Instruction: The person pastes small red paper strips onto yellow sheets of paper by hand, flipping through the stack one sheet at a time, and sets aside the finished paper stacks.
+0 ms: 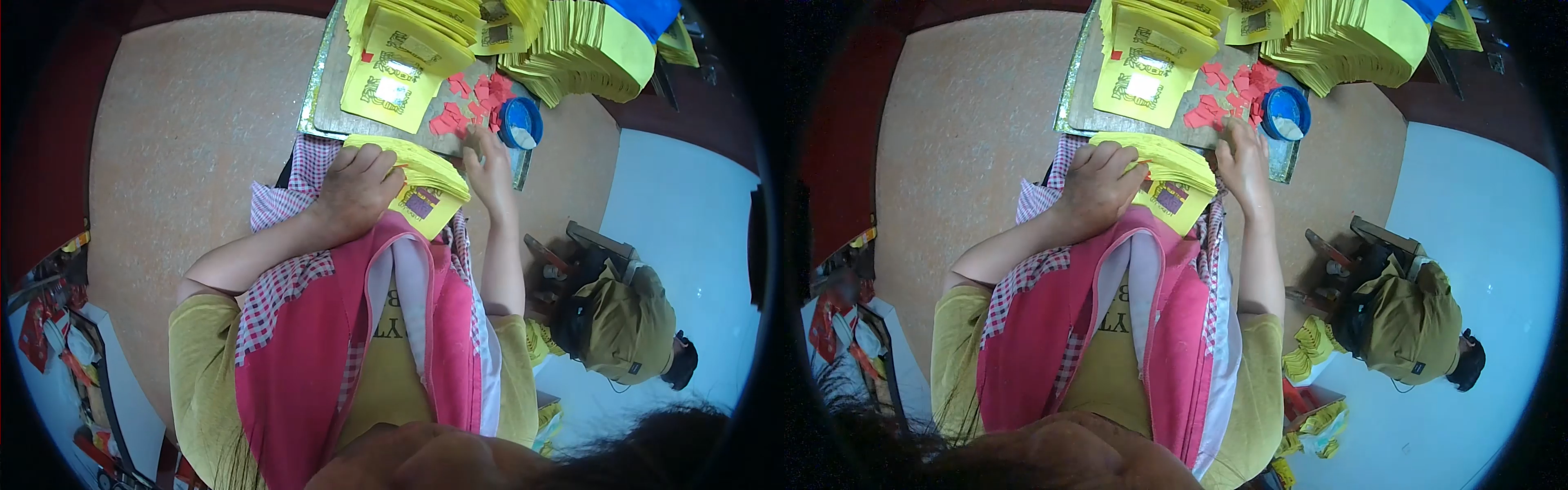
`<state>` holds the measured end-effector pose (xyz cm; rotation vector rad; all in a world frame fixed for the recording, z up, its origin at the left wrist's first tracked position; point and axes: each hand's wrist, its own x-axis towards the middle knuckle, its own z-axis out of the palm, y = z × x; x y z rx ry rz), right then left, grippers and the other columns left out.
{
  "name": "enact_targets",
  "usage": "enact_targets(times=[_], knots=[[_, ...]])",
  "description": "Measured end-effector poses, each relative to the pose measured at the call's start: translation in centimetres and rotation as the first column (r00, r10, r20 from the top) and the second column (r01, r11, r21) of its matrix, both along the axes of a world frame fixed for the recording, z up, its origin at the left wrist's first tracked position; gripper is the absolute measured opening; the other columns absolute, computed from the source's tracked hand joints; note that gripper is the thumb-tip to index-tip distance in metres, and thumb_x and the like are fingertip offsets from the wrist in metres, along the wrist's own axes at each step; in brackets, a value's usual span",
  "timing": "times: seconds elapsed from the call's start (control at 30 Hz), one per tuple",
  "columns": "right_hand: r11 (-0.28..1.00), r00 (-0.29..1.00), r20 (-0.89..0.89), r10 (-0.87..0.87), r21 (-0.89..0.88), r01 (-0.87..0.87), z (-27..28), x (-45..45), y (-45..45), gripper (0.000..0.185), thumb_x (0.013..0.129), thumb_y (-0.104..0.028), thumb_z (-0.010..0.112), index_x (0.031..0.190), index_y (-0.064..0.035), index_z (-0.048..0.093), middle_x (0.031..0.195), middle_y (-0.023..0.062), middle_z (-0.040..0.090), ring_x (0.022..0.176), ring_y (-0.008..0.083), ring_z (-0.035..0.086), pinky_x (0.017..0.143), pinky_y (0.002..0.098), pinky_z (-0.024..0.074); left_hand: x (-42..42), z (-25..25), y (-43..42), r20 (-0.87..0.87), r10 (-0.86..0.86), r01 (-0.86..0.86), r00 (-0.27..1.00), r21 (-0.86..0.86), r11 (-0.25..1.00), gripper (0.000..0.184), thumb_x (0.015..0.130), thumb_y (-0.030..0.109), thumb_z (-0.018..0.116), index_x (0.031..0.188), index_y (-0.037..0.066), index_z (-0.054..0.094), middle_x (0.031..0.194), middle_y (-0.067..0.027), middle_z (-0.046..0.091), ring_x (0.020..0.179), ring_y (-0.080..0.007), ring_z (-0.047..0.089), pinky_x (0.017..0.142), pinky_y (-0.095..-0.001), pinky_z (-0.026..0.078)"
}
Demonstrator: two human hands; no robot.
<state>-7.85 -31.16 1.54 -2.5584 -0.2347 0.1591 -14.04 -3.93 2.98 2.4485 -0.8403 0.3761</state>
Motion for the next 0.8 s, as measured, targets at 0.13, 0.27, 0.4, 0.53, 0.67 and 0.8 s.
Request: enact_targets(times=[0.13,0.27,0.4,0.53,0.67,0.8], knots=[[0.865,0.948,0.291,0.131,-0.500,0.035,-5.6,-1.2,-0.4,0.045,0.087,-0.011,0.059,0.133,-0.0070,0.060,0.139,0.0176,0.059,0.135,0.0339,0.051,0.117,0.0569,0.0285,0.3,0.2,0.1,0.086,0.010,-0.009,0.996,-0.010,1.000,0.022,0.083,0.018,0.070,0.102,0.008,0.071,0.102,-0.0021,0.063,0.101,-0.0186,0.056,0.086,-0.0379,0.038],[0.927,0.973,0.227,0.044,-0.372,0.044,-2.9,-0.8,-0.4,0.033,0.086,-0.010,0.063,0.119,-0.0065,0.067,0.137,0.0171,0.061,0.131,0.0332,0.054,0.114,0.0525,0.0327,0.4,0.0,0.0,0.093,0.031,-0.030,0.995,-0.006,1.000,0.020,0.082,0.018,0.070,0.099,0.008,0.070,0.098,-0.0011,0.064,0.098,-0.0177,0.057,0.085,-0.0370,0.037],[0.956,0.983,-0.013,-0.182,0.233,0.180,0.2,0.5,-0.2,0.016,0.086,-0.011,0.068,0.101,-0.0055,0.070,0.122,0.0147,0.069,0.120,0.0322,0.061,0.110,0.0459,0.0376,0.0,0.2,0.1,0.013,0.022,-0.023,1.000,0.070,0.997,0.018,0.082,0.017,0.070,0.098,0.009,0.069,0.102,-0.0013,0.063,0.102,-0.0180,0.056,0.087,-0.0382,0.036],[0.961,0.997,0.026,0.072,0.267,-0.076,4.8,-0.7,4.1,0.010,0.085,-0.014,0.070,0.091,-0.0064,0.067,0.095,0.0081,0.072,0.106,0.0275,0.067,0.108,0.0471,0.0392,0.0,0.4,-0.1,0.080,0.029,-0.031,0.996,0.020,0.999,0.017,0.082,0.018,0.068,0.097,0.010,0.069,0.112,-0.0037,0.060,0.113,-0.0208,0.053,0.093,-0.0416,0.035],[0.933,0.938,-0.025,0.346,0.114,-0.341,5.8,-0.8,7.4,0.015,0.083,-0.018,0.072,0.092,-0.0076,0.065,0.099,0.0080,0.071,0.106,0.0255,0.066,0.116,0.0556,0.0316,-0.1,0.0,-0.1,0.074,0.037,-0.040,0.997,0.040,0.998,0.018,0.081,0.019,0.068,0.097,0.010,0.070,0.117,-0.0052,0.059,0.119,-0.0223,0.051,0.096,-0.0426,0.035],[0.941,0.944,0.052,0.327,-0.106,-0.321,5.6,-0.6,7.8,0.022,0.083,-0.017,0.071,0.103,-0.0095,0.067,0.109,0.0101,0.069,0.113,0.0285,0.064,0.117,0.0544,0.0283,-0.1,0.2,-0.1,0.073,0.016,-0.019,0.997,0.039,0.999,0.020,0.081,0.018,0.067,0.098,0.008,0.070,0.117,-0.0061,0.060,0.118,-0.0221,0.051,0.096,-0.0423,0.035]])
